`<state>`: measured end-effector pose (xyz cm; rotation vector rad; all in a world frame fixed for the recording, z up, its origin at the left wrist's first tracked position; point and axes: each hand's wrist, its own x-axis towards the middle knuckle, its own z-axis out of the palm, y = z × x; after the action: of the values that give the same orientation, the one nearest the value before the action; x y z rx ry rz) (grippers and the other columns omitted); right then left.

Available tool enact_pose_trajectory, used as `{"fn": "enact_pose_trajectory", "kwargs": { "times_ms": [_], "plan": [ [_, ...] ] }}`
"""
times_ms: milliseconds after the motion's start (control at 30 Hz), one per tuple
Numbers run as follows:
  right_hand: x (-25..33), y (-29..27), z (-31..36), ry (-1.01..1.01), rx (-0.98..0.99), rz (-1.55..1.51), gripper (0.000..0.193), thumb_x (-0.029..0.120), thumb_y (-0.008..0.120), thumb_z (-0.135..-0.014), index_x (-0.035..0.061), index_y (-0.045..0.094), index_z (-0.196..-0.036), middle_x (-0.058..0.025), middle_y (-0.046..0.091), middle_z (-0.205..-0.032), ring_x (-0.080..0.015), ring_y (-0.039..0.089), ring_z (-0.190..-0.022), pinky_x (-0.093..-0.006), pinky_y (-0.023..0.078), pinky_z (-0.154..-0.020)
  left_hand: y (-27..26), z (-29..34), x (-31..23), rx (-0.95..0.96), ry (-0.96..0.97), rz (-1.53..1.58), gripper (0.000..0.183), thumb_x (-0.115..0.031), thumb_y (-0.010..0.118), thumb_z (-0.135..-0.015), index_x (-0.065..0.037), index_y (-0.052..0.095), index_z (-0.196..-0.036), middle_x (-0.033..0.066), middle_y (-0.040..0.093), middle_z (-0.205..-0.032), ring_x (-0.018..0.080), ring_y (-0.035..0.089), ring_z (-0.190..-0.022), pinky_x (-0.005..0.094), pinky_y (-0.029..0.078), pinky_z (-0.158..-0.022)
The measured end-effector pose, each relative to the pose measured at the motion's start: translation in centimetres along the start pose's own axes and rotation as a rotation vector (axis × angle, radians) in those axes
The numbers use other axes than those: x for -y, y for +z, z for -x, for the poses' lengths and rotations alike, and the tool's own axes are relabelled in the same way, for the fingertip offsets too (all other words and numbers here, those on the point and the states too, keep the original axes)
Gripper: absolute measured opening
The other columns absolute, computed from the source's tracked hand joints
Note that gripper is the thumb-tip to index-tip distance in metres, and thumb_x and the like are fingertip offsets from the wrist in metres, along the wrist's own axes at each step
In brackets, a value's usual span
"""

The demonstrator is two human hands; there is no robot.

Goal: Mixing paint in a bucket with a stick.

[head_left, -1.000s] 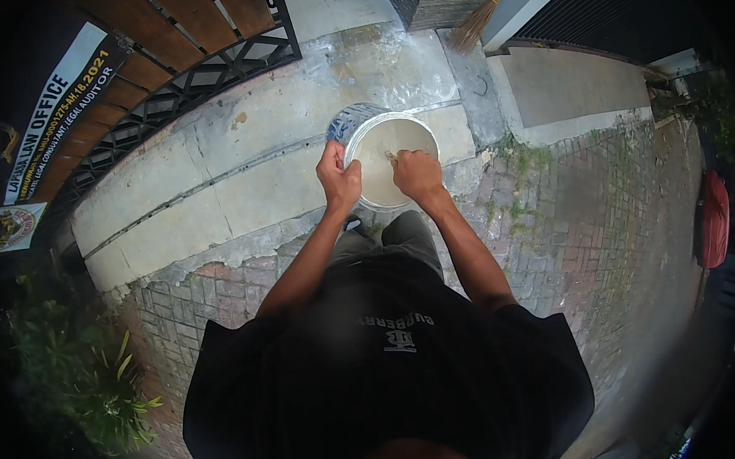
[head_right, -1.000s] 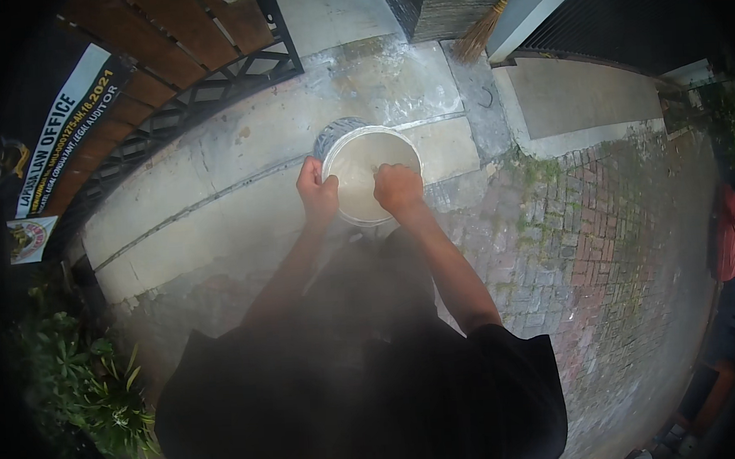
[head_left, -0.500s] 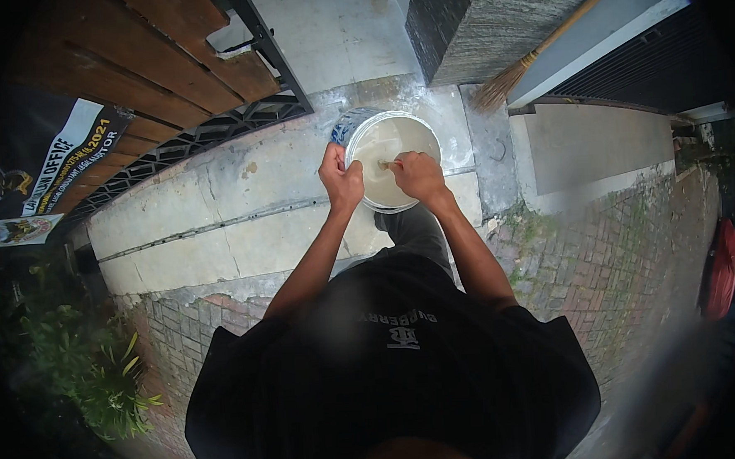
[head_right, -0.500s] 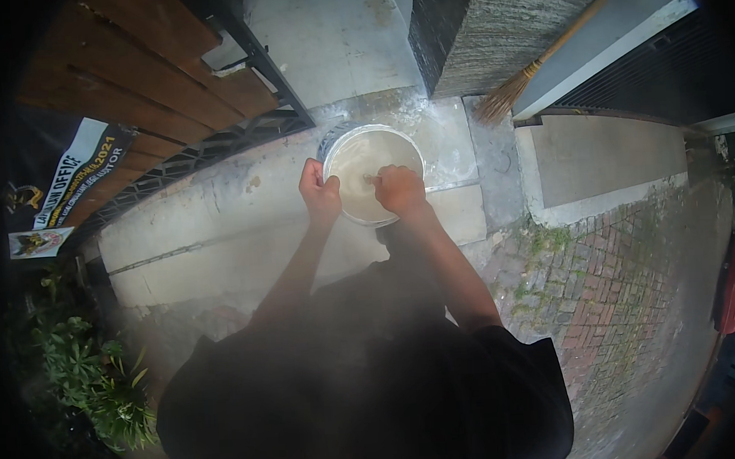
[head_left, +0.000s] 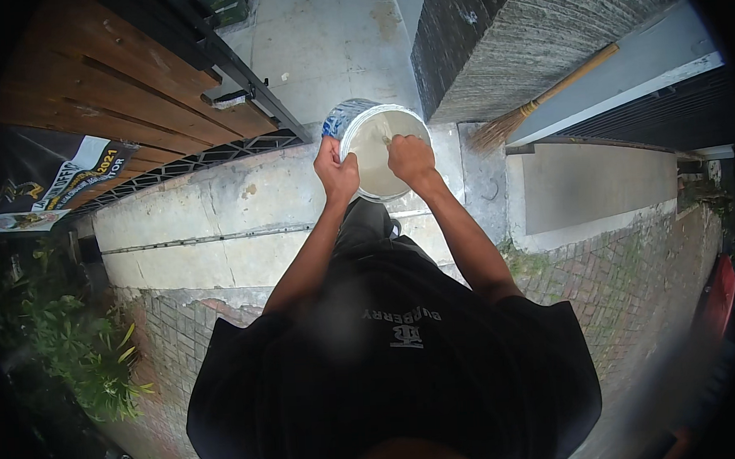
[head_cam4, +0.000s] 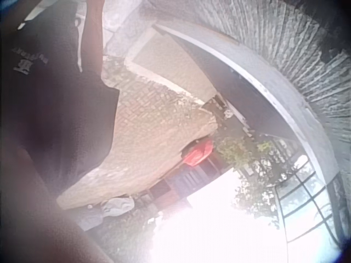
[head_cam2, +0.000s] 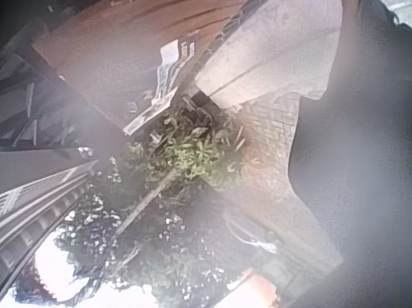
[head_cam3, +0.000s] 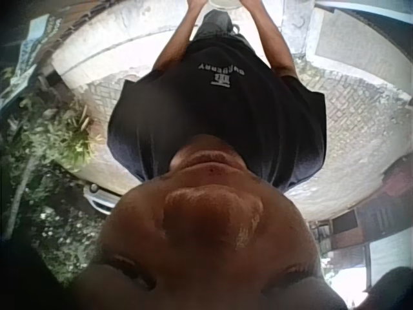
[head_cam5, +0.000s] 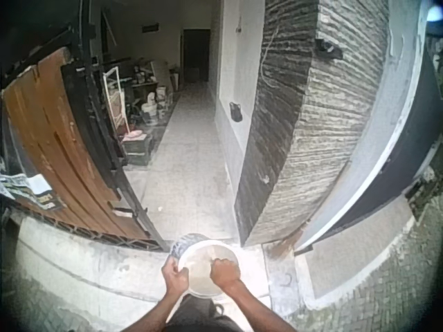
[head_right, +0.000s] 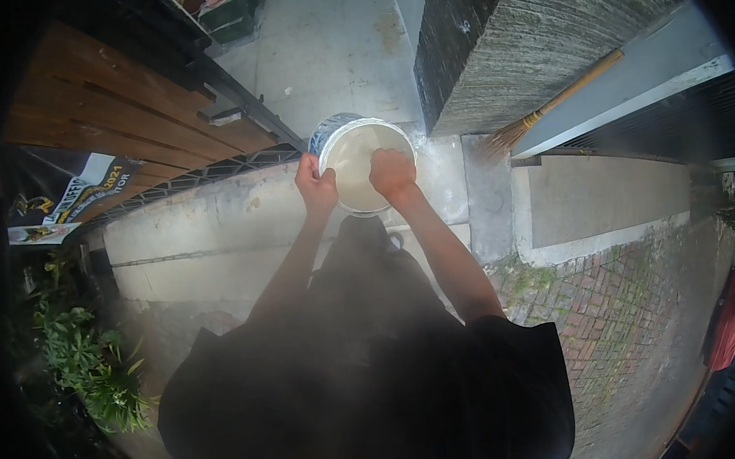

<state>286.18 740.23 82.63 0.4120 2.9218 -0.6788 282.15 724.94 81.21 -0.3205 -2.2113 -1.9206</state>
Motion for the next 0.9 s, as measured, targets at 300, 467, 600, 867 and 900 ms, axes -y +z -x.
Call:
{"fn": "enact_pose_trajectory", "kwargs": {
  "times_ms": [300,467,600,867,900],
  "plan": [
    [-2.8,-2.4,-9.3,0.046,0.046,-0.091,0.029,0.027,0.056,-0.087,0.0005,0.067,-0.087,-0.0232,0.066,-0.089,-0.0408,0.063,-0.087,-0.0485,0.049,-0.078,5.3,-7.4,1.4,-0.076,-0.029,0.010,0.021,0.006,0.052,-0.064,-0.007,0.037,-0.071,-0.0037,0.026,-0.065,0.0072,0.025,-0.059,0.0252,0.022,-0.051],
    [-4.4,-2.6,-17.3,-0.050,0.240,-0.040,0.027,0.027,0.055,-0.087,0.0048,0.066,-0.097,-0.0226,0.065,-0.090,-0.0406,0.061,-0.092,-0.0473,0.048,-0.081,7.9,-13.4,3.7,-0.130,-0.041,-0.013,0.021,0.006,0.053,-0.063,-0.005,0.035,-0.068,-0.0013,0.027,-0.061,0.0092,0.027,-0.056,0.0279,0.023,-0.048],
    [-2.1,-5.7,-21.8,0.028,0.109,0.056,0.024,0.022,0.053,-0.087,0.0025,0.066,-0.091,-0.0209,0.066,-0.090,-0.0357,0.063,-0.093,-0.0423,0.050,-0.081,9.4,-18.5,5.0,-0.163,-0.069,-0.048,0.021,0.006,0.053,-0.063,-0.005,0.035,-0.068,-0.0009,0.027,-0.061,0.0094,0.027,-0.056,0.0277,0.024,-0.049],
    [-1.2,-9.3,-33.3,-0.098,0.195,-0.009,0.024,0.026,0.056,-0.088,0.0053,0.067,-0.094,-0.0230,0.066,-0.088,-0.0387,0.063,-0.091,-0.0480,0.049,-0.079,11.2,-28.6,5.1,-0.179,-0.124,-0.060,0.021,0.006,0.053,-0.063,-0.005,0.036,-0.069,-0.0003,0.029,-0.060,0.0099,0.028,-0.055,0.0279,0.027,-0.049],
    [-1.0,-9.9,-34.4,-0.166,0.309,0.008,0.024,0.026,0.057,-0.088,0.0049,0.067,-0.094,-0.0231,0.066,-0.088,-0.0389,0.063,-0.091,-0.0481,0.049,-0.079,11.4,-29.7,5.0,-0.186,-0.144,-0.051,0.021,0.006,0.053,-0.063,-0.005,0.036,-0.069,0.0000,0.030,-0.060,0.0101,0.028,-0.055,0.0280,0.027,-0.049]
  ]
}}
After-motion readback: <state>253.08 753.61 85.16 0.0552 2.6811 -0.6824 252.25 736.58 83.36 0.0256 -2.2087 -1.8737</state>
